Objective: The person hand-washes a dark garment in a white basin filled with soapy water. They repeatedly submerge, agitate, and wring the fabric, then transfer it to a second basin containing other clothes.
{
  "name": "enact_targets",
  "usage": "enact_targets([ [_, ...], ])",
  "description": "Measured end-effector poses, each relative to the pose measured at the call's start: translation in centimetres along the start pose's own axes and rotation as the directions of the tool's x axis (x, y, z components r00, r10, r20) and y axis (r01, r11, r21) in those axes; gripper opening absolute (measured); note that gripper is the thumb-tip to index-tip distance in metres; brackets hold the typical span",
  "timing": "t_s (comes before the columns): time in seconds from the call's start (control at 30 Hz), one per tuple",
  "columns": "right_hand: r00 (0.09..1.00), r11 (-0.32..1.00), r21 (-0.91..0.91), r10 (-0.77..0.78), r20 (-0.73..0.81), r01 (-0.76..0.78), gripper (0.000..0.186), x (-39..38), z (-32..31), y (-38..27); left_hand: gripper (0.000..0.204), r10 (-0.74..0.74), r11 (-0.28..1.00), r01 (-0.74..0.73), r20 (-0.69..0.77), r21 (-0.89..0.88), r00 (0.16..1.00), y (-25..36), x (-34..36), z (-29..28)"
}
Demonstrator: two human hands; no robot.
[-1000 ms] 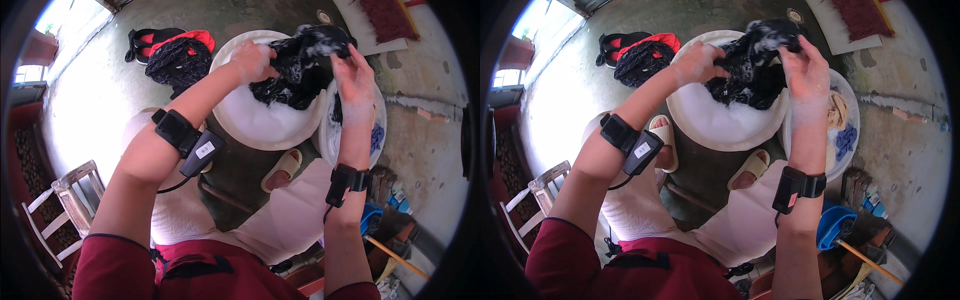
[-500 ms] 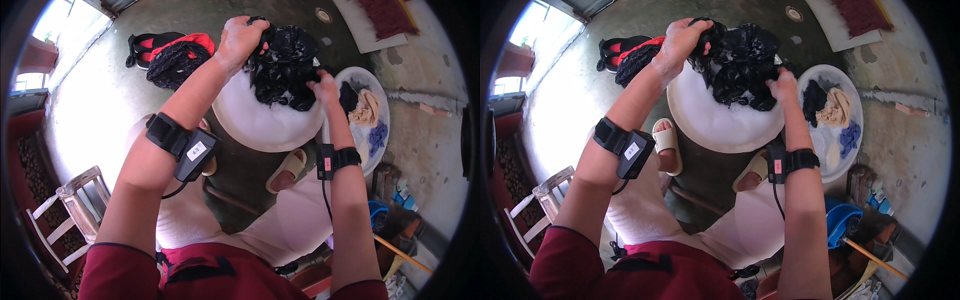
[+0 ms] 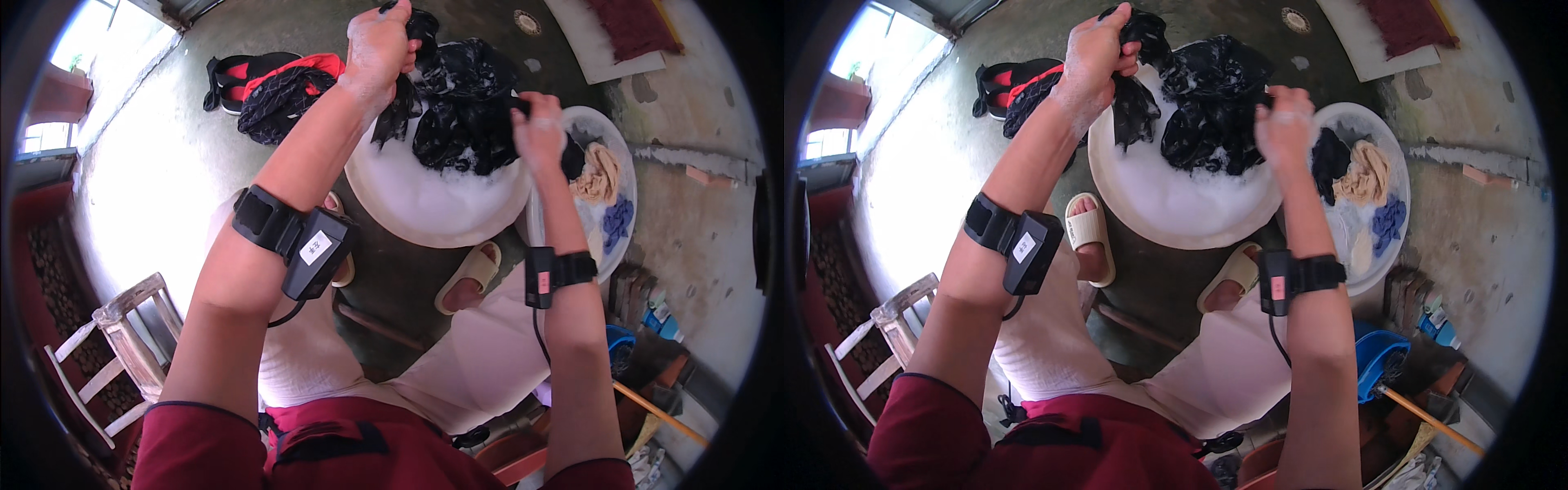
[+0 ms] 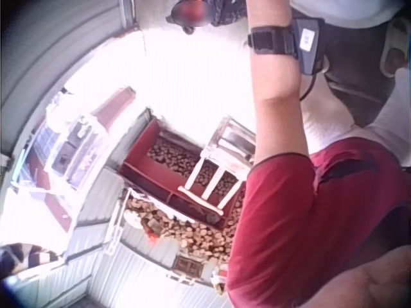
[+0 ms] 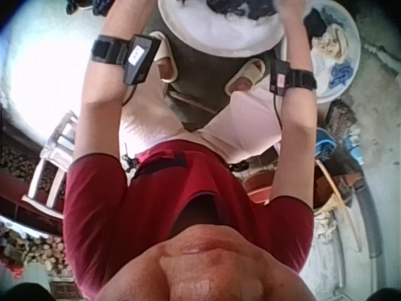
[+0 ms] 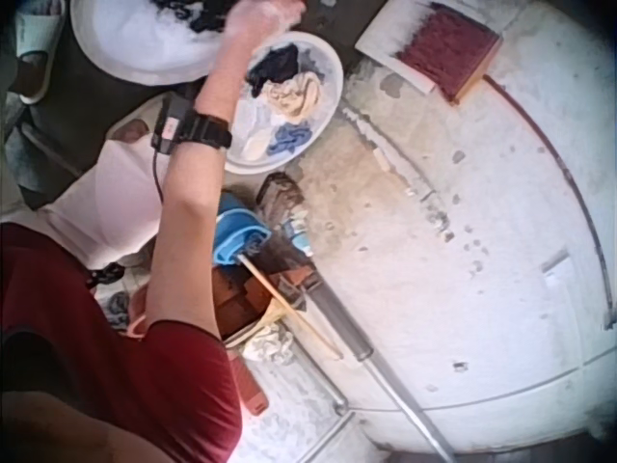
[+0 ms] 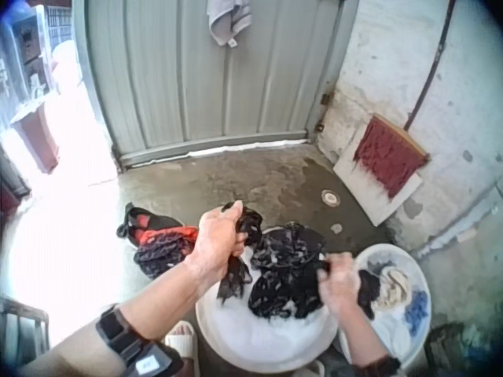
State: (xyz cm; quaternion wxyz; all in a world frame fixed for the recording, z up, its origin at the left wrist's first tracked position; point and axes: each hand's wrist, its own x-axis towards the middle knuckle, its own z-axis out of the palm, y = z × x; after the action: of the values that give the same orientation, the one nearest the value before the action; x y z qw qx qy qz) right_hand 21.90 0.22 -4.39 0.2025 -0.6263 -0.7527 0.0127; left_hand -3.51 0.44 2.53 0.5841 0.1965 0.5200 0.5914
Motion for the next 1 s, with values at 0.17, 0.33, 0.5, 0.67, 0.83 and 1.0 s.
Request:
enact_targets([
  [0.17,0.740,0.975,0.202,-0.067,0.669,-0.094,0.042,-3.3,5.3,-5.2,0.027,0.021,0.998,-0.029,0.141,0.055,0.990,0.0,0.0,-0.1],
  [0.33,0.603,0.990,-0.104,0.027,0.797,0.094,0.050,-6.2,8.1,-6.9,0.015,-0.057,0.998,0.056,0.029,0.031,0.998,0.6,-0.4,0.0],
  [0.5,0.719,0.990,-0.059,0.134,0.682,-0.129,0.020,-4.5,6.3,-5.1,0.016,-0.137,0.991,0.137,-0.013,0.002,0.991,0.7,-0.3,-0.6],
  [0.67,0.899,0.709,0.556,0.293,0.326,-0.433,0.020,-0.1,0.1,-2.9,0.016,-0.161,0.984,0.157,0.057,0.082,0.985,0.0,0.2,-0.8],
  [0.83,0.904,0.290,0.887,0.344,0.254,-0.360,0.024,1.6,-6.0,-4.4,0.025,-0.138,0.963,0.089,0.185,0.253,0.973,-0.7,-0.3,-0.1],
  [1.0,0.914,-0.047,0.971,0.329,0.236,-0.234,0.017,2.1,-8.9,-5.7,0.059,-0.185,0.877,-0.087,0.498,0.474,0.847,-2.4,-1.5,1.3],
])
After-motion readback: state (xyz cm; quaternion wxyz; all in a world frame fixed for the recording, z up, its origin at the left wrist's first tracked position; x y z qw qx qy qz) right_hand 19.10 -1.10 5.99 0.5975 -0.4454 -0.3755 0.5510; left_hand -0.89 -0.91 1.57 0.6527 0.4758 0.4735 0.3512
